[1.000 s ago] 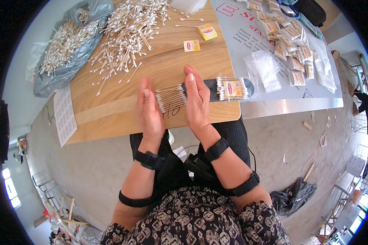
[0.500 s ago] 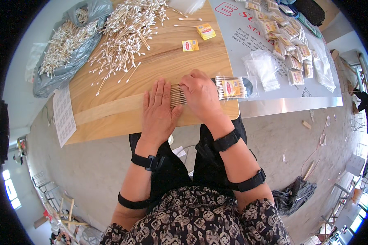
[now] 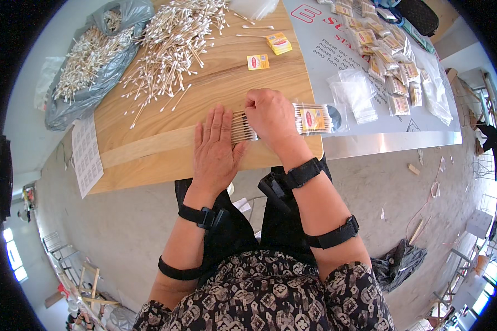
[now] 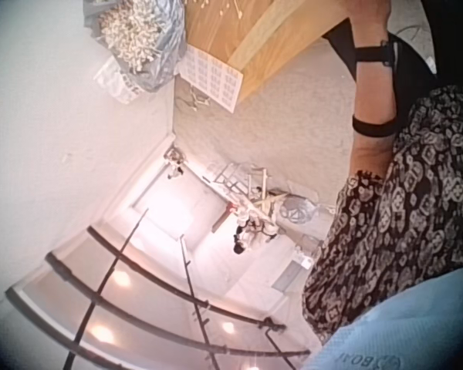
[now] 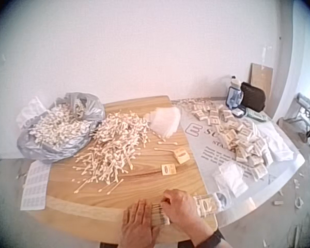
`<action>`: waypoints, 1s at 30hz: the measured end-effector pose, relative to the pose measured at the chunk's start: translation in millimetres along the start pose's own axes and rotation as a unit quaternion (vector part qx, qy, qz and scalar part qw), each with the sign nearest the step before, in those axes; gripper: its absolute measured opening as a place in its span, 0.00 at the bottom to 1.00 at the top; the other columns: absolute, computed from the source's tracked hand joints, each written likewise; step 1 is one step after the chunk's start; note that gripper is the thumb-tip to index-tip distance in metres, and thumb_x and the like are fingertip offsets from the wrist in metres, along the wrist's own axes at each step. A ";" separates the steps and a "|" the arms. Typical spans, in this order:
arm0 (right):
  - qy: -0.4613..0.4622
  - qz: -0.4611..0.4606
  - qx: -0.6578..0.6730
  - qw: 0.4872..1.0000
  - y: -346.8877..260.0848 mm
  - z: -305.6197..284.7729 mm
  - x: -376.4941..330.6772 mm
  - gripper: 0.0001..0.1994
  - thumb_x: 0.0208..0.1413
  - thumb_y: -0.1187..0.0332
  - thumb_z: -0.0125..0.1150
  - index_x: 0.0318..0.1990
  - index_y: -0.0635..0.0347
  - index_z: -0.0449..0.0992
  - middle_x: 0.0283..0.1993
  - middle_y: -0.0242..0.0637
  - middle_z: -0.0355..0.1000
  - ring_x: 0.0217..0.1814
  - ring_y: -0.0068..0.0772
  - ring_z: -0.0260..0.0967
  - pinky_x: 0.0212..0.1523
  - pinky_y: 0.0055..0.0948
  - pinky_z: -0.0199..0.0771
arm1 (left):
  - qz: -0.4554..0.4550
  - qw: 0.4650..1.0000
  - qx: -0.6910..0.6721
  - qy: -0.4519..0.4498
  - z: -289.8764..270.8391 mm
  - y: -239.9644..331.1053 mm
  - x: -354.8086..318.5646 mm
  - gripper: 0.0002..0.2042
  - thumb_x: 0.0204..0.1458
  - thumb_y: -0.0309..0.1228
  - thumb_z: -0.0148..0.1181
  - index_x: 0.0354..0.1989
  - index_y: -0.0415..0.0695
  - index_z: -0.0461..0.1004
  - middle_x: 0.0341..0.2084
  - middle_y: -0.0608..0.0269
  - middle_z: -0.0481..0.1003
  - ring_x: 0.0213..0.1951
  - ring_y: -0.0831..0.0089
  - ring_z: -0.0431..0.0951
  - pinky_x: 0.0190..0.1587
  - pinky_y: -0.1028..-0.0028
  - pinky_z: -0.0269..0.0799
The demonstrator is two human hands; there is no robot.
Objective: Aligning groups of cotton swabs on a table and inserting them into small plastic bags.
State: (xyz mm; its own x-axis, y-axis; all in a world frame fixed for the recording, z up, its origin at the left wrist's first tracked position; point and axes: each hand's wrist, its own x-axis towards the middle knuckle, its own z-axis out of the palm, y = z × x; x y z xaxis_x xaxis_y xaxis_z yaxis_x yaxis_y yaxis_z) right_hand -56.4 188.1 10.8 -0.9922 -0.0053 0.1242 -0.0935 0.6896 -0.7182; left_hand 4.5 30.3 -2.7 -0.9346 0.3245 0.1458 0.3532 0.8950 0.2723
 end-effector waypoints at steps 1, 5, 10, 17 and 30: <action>-0.006 0.007 -0.014 1.000 0.6 0.0 1.6 0.06 0.47 0.72 0.56 0.26 0.58 0.79 0.29 0.48 0.76 0.34 0.54 0.74 0.35 0.46 0.75 | 0.002 1.000 0.001 0.002 0.1 0.1 0.0 0.34 0.60 0.47 0.49 0.70 0.40 0.52 0.71 0.50 0.50 0.71 0.55 0.49 0.71 0.53 0.40; -0.040 0.051 -0.022 0.998 -3.1 -4.5 11.5 0.06 0.47 0.71 0.56 0.26 0.58 0.80 0.30 0.49 0.76 0.36 0.55 0.75 0.37 0.47 0.76 | 0.007 1.000 0.003 0.011 0.7 -0.7 -0.9 0.34 0.60 0.47 0.50 0.69 0.39 0.52 0.70 0.49 0.52 0.71 0.54 0.50 0.70 0.53 0.41; -0.096 0.124 -0.058 0.986 -4.0 -6.2 28.3 0.10 0.50 0.68 0.54 0.31 0.65 0.79 0.36 0.57 0.76 0.42 0.60 0.75 0.42 0.50 0.75 | 0.014 1.000 0.006 0.024 1.0 0.3 -0.3 0.34 0.60 0.48 0.50 0.69 0.38 0.53 0.69 0.48 0.54 0.70 0.53 0.52 0.70 0.52 0.43; -0.171 0.153 -0.079 0.970 -6.7 -16.1 39.8 0.14 0.51 0.65 0.55 0.38 0.67 0.78 0.42 0.58 0.76 0.49 0.58 0.74 0.49 0.48 0.74 | 0.012 1.000 0.002 0.027 2.2 0.1 -0.4 0.34 0.60 0.48 0.50 0.69 0.39 0.54 0.69 0.48 0.54 0.70 0.53 0.53 0.69 0.52 0.44; -0.176 0.064 -0.129 0.974 -6.1 -14.1 32.6 0.11 0.51 0.68 0.52 0.34 0.67 0.78 0.38 0.56 0.77 0.43 0.60 0.75 0.45 0.49 0.75 | 0.019 0.999 0.007 0.035 1.7 -0.1 -0.6 0.34 0.59 0.49 0.51 0.68 0.39 0.54 0.69 0.49 0.54 0.69 0.53 0.54 0.69 0.52 0.44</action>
State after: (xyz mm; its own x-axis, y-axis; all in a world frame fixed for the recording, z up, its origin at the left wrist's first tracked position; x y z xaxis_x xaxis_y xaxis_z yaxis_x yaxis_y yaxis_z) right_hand -87.1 194.0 28.8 -0.9652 -0.1244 -0.2299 0.0106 0.8600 -0.5102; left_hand 4.9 30.6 -4.4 -0.9149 0.3368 0.2224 0.3877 0.8865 0.2526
